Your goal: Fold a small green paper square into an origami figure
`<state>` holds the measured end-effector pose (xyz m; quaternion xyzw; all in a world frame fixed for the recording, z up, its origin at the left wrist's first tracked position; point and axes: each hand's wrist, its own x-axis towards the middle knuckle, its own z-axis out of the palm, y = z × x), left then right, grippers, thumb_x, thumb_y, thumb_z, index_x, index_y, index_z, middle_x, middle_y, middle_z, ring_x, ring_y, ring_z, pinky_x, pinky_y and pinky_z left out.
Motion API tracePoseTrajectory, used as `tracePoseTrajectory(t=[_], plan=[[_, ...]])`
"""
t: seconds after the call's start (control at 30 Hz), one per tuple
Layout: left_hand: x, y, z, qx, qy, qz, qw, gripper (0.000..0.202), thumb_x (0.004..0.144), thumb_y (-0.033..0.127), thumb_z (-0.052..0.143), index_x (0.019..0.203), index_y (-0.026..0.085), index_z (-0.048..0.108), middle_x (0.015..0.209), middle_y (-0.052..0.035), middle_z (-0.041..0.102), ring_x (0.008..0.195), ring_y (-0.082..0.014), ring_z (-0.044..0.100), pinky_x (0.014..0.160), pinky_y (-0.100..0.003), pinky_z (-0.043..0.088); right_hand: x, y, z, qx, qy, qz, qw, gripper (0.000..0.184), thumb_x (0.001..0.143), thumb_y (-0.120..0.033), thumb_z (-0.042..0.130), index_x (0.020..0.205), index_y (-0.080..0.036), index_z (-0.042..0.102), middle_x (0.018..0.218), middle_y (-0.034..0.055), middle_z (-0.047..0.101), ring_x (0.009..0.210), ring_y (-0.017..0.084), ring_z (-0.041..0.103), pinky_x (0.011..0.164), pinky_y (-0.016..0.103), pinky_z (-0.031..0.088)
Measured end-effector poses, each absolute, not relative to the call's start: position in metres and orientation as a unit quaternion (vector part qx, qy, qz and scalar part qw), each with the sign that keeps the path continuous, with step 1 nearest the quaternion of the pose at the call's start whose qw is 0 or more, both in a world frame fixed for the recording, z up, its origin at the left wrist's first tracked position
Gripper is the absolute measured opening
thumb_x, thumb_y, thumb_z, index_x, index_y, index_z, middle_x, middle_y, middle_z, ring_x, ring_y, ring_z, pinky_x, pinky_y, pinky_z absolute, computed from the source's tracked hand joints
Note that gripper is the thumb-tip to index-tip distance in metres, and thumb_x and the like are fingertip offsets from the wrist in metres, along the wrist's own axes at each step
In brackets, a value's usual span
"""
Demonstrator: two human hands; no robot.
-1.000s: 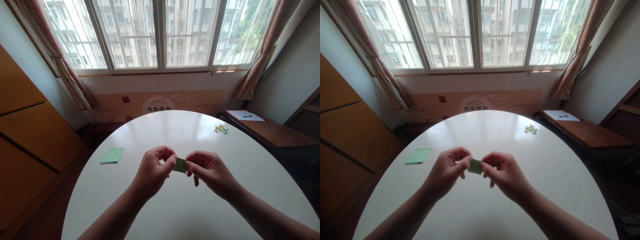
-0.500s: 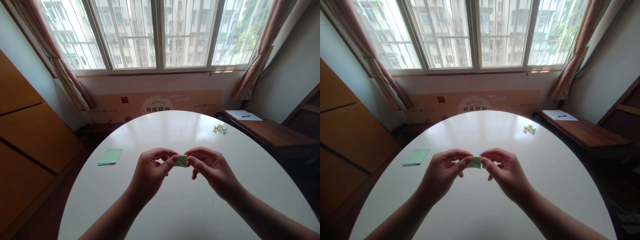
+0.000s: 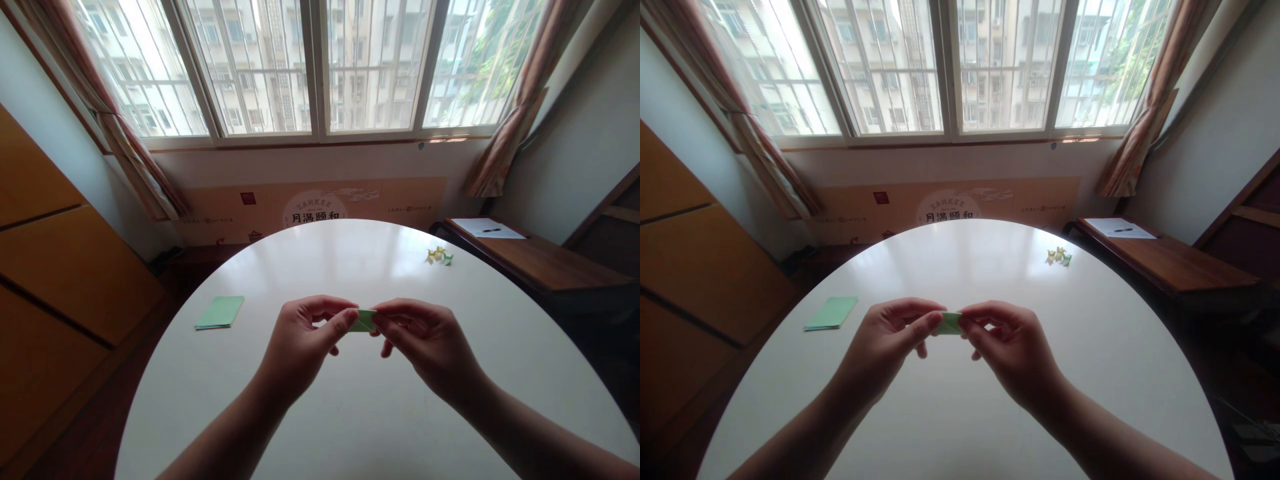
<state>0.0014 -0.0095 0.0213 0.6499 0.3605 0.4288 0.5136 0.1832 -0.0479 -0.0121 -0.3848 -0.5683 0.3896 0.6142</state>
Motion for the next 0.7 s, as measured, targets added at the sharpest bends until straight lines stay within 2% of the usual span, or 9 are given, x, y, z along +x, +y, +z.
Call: tracePoseTrajectory(t=[0.17,0.33,0.47,0.6,0.7], plan=[[0.0034,-0.01,0.0211,0.638,0.364,0.435,0.52,0.013,0.079,0.028,0.077,0.083,0.017,0.08,0.068,-0.0038,0.074,0.057,-0.0118,0.061,0.043,-0.015,0.048,0.1829,-0.0496,-0.013,-0.379,-0.584,0.335,0.634,0.018,0.085,-0.023,0.074,0.103,-0.028,0.076,0.087,0.0032,0.074,0.066,0.017,0.068,0.048,0.026,0.06],[0.0037,-0.0097,0.0207,0.639,0.365,0.432,0.521,0.015,0.079,0.029,0.077,0.087,0.017,0.081,0.069,-0.0043,0.074,0.057,-0.0116,0.06,0.042,-0.015,0.048,0.1834,-0.049,-0.0134,-0.378,-0.625,0.279,0.624,0.015,0.087,-0.019,0.072,0.096,-0.029,0.077,0.094,0.0034,0.073,0.071,0.017,0.069,0.052,0.026,0.06],[0.003,-0.0095,0.0197,0.64,0.364,0.433,0.521,0.015,0.079,0.029,0.077,0.088,0.017,0.081,0.069,-0.0041,0.074,0.055,-0.0106,0.059,0.042,-0.015,0.048,0.1833,-0.0482,-0.0142,-0.39,-0.63,0.255,0.621,0.02,0.087,-0.018,0.072,0.102,-0.031,0.075,0.092,0.0022,0.074,0.07,0.016,0.069,0.052,0.027,0.06],[0.0028,-0.0101,0.02,0.635,0.371,0.428,0.525,0.013,0.08,0.028,0.076,0.085,0.017,0.081,0.067,-0.0035,0.073,0.053,-0.0095,0.056,0.043,-0.015,0.047,0.1838,-0.0484,-0.0147,-0.385,-0.643,0.243,0.616,0.014,0.088,-0.017,0.071,0.094,-0.028,0.076,0.09,0.0027,0.074,0.071,0.017,0.069,0.052,0.027,0.059],[0.0033,-0.0103,0.0206,0.63,0.373,0.424,0.534,0.014,0.08,0.028,0.076,0.086,0.017,0.081,0.067,-0.0034,0.073,0.051,-0.0087,0.054,0.043,-0.015,0.046,0.1839,-0.0484,-0.0149,-0.391,-0.642,0.235,0.616,0.015,0.087,-0.017,0.071,0.094,-0.029,0.076,0.088,0.0012,0.074,0.067,0.015,0.068,0.052,0.025,0.058]])
